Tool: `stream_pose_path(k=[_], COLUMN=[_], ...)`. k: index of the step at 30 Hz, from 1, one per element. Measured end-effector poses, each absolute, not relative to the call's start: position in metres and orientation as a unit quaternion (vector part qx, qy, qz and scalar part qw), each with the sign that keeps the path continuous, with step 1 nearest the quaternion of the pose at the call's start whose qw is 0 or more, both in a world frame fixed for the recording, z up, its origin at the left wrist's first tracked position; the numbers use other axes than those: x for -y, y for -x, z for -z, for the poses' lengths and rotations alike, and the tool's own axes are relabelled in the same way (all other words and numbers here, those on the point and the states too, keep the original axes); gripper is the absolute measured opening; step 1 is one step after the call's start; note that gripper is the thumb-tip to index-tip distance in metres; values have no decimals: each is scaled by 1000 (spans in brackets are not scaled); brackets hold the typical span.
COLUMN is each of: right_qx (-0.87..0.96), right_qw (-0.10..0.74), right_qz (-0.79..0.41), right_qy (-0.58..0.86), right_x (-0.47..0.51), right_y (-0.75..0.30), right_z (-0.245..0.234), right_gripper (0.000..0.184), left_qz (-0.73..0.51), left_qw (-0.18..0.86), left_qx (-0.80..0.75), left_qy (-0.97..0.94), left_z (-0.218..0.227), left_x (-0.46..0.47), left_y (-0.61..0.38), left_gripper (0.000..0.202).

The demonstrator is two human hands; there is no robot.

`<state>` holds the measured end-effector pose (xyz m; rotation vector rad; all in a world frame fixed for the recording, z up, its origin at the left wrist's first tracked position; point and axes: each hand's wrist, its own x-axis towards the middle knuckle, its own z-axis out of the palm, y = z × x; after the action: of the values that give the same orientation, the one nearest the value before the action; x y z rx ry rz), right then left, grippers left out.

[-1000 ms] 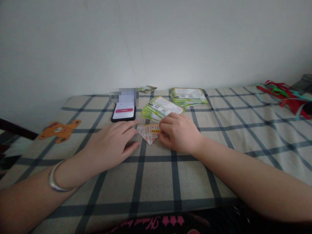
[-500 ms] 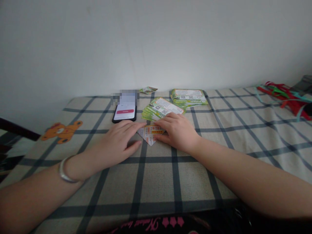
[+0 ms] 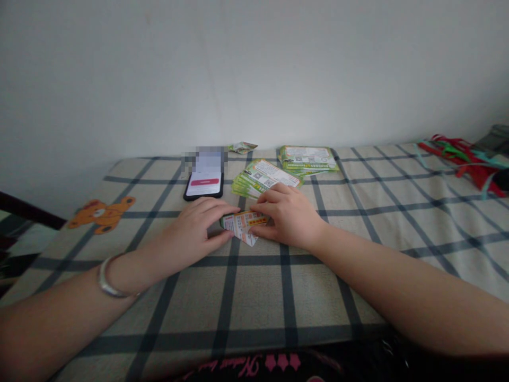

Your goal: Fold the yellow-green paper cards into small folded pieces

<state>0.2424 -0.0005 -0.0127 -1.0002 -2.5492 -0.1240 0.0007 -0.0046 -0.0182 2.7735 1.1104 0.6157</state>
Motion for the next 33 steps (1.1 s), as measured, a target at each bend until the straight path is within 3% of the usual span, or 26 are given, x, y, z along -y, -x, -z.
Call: stream_pose_path(k=[8, 14, 33], right_qx=[909, 909, 891], right_qw=[190, 201, 249], right_qz=[46, 42, 38], right_qy=[369, 364, 379], right_x=[2, 4, 3], right_y=[-243, -243, -241], right_z=[13, 12, 13], right_gripper=[48, 35, 24], left_qz=[-182, -192, -221], left_qw=[6, 40, 39], left_qx=[-415, -401, -381], left_qy=[-891, -895, -897], left_z=[17, 15, 14], left_x=[5, 2, 3], left_y=[1, 1, 0], left_gripper=[39, 32, 28])
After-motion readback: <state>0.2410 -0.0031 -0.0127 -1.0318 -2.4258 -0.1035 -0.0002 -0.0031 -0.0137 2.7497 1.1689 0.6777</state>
